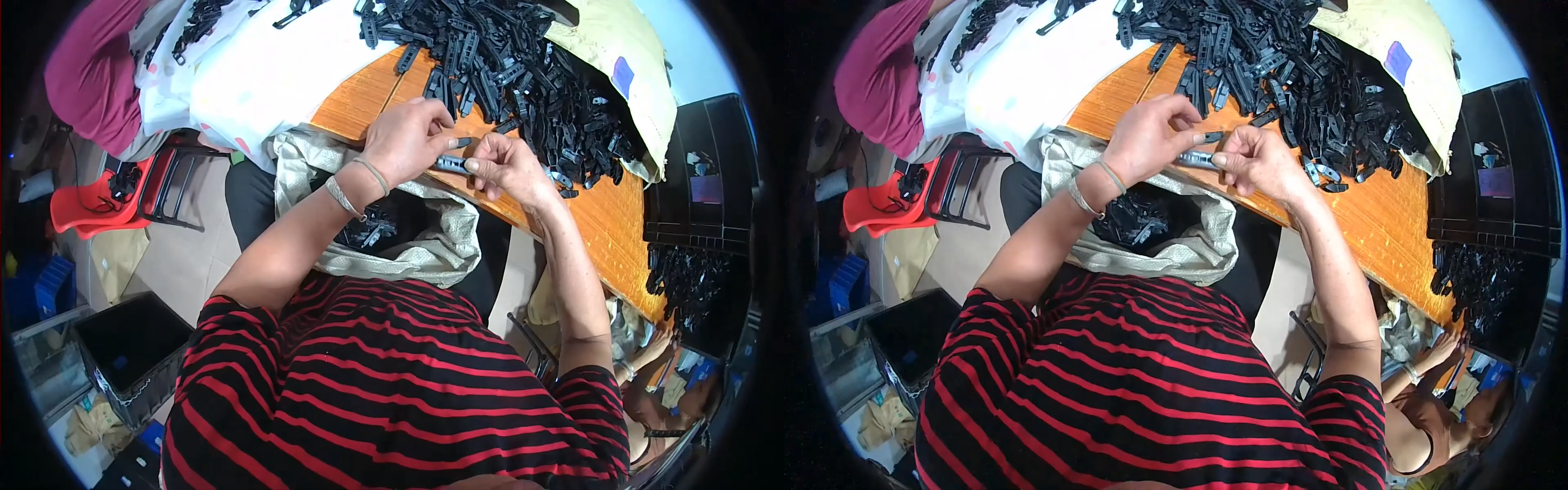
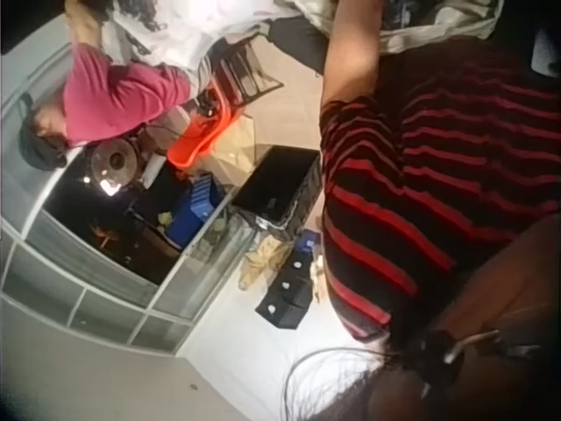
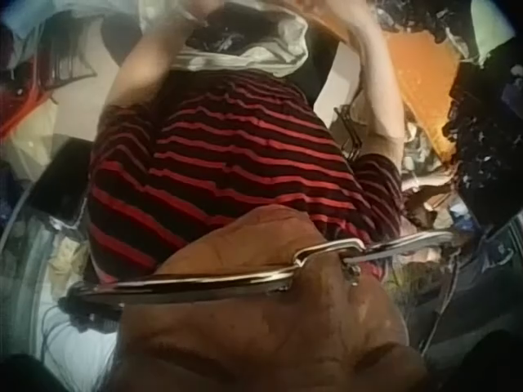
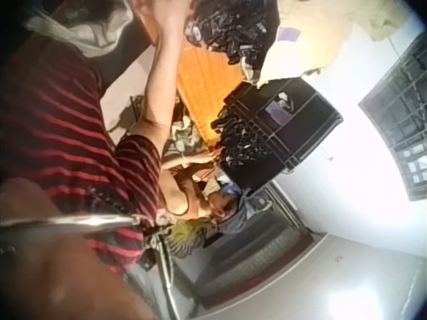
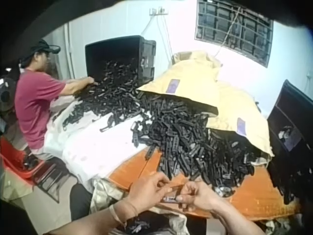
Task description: The recorder is manually assembling small black plastic components by joining them with metallic parts.
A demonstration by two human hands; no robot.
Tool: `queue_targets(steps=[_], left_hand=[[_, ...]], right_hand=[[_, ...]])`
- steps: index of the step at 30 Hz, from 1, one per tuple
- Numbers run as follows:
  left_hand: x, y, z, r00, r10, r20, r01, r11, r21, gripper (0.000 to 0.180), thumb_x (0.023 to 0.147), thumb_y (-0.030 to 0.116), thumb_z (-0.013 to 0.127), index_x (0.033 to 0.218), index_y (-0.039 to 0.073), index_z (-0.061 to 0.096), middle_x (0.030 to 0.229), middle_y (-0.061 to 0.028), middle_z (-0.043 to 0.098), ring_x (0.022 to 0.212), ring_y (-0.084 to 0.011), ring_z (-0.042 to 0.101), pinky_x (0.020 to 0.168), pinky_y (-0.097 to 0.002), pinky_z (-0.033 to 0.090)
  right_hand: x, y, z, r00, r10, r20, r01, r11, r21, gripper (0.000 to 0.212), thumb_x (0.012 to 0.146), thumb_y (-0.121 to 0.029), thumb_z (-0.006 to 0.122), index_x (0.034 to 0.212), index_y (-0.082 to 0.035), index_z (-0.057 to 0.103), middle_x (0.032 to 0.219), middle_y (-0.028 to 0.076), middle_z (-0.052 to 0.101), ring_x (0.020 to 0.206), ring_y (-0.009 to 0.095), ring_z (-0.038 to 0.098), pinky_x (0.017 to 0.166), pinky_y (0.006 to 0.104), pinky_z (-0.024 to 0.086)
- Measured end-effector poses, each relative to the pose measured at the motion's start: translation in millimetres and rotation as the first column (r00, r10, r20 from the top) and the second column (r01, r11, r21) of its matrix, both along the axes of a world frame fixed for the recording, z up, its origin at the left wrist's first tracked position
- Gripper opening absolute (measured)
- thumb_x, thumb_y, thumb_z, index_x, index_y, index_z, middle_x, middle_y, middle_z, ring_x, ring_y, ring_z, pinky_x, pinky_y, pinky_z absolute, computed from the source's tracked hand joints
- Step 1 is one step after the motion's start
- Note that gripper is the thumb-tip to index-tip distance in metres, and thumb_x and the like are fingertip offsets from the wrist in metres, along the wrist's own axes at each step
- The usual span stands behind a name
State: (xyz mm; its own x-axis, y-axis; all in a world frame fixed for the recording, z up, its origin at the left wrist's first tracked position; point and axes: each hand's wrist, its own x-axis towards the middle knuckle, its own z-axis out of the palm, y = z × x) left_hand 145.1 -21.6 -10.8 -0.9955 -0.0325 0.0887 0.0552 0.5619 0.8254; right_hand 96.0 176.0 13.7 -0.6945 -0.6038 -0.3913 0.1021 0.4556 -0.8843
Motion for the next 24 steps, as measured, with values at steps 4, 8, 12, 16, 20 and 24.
queue_targets(steps=[4,8,12,16,20,24], left_hand=[[2.2,5.6,-3.4,0.983,-0.11,-0.15,0.087,0.984,-0.153,0.016,0.076,0.015,0.07,0.09,0.008,0.065,0.089,-0.0087,0.062,0.083,-0.0258,0.064,0.07,-0.0347,0.05],[3.4,7.7,-8.9,0.96,-0.108,-0.259,0.034,0.96,-0.277,0.013,0.077,0.01,0.067,0.089,0.009,0.067,0.083,-0.0091,0.058,0.076,-0.03,0.06,0.068,-0.0382,0.049],[-0.5,2.6,-10.6,0.974,-0.119,-0.192,0.072,0.969,-0.236,0.012,0.078,0.009,0.065,0.089,0.009,0.069,0.082,-0.0103,0.058,0.078,-0.0294,0.06,0.069,-0.0378,0.048],[-6.7,-3.2,-13.3,0.976,-0.122,-0.179,0.088,0.978,-0.187,0.014,0.08,0.006,0.063,0.092,0.008,0.069,0.082,-0.0128,0.058,0.079,-0.0301,0.058,0.072,-0.0376,0.048],[-3.4,-10.8,-17.4,0.966,-0.101,-0.237,0.07,0.988,-0.134,0.016,0.084,0.003,0.059,0.097,0.005,0.068,0.081,-0.0103,0.06,0.074,-0.0231,0.06,0.068,-0.0332,0.049],[5.0,-12.5,0.2,0.983,-0.13,0.127,0.046,0.854,0.518,0.02,0.085,-0.002,0.054,0.103,-0.002,0.062,0.085,-0.0047,0.059,0.065,-0.0078,0.057,0.062,-0.0225,0.048]], right_hand=[[-2.6,14.8,-1.9,0.999,0.037,-0.037,-0.037,0.999,0.004,0.02,0.086,-0.014,0.067,0.076,-0.006,0.051,0.063,0.003,0.061,0.048,0.006,0.052,0.043,0.019,0.04],[-2.3,22.1,0.4,0.999,0.031,-0.042,-0.029,0.998,0.054,0.02,0.086,-0.014,0.067,0.077,-0.006,0.051,0.063,0.003,0.061,0.048,0.006,0.052,0.043,0.0188,0.041],[-2.8,20.2,-0.5,0.999,-0.04,-0.026,0.04,0.999,0.008,0.018,0.086,-0.014,0.067,0.077,-0.007,0.052,0.063,0.002,0.061,0.048,0.006,0.052,0.043,0.0186,0.041],[-5.2,9.8,-4.3,0.995,-0.104,-0.004,0.103,0.993,-0.064,0.015,0.086,-0.013,0.066,0.08,-0.006,0.055,0.064,0.001,0.061,0.049,0.006,0.054,0.045,0.0191,0.042],[-9.2,0.3,-7.3,0.991,-0.13,0.007,0.13,0.986,-0.105,0.016,0.088,-0.017,0.065,0.079,-0.008,0.056,0.062,0.0,0.06,0.046,0.004,0.052,0.044,0.0166,0.039],[-15.2,-1.8,-6.4,0.99,-0.142,0.008,0.142,0.982,-0.123,0.016,0.088,-0.019,0.065,0.079,-0.008,0.057,0.062,0.0,0.06,0.046,0.004,0.052,0.043,0.0165,0.038]])
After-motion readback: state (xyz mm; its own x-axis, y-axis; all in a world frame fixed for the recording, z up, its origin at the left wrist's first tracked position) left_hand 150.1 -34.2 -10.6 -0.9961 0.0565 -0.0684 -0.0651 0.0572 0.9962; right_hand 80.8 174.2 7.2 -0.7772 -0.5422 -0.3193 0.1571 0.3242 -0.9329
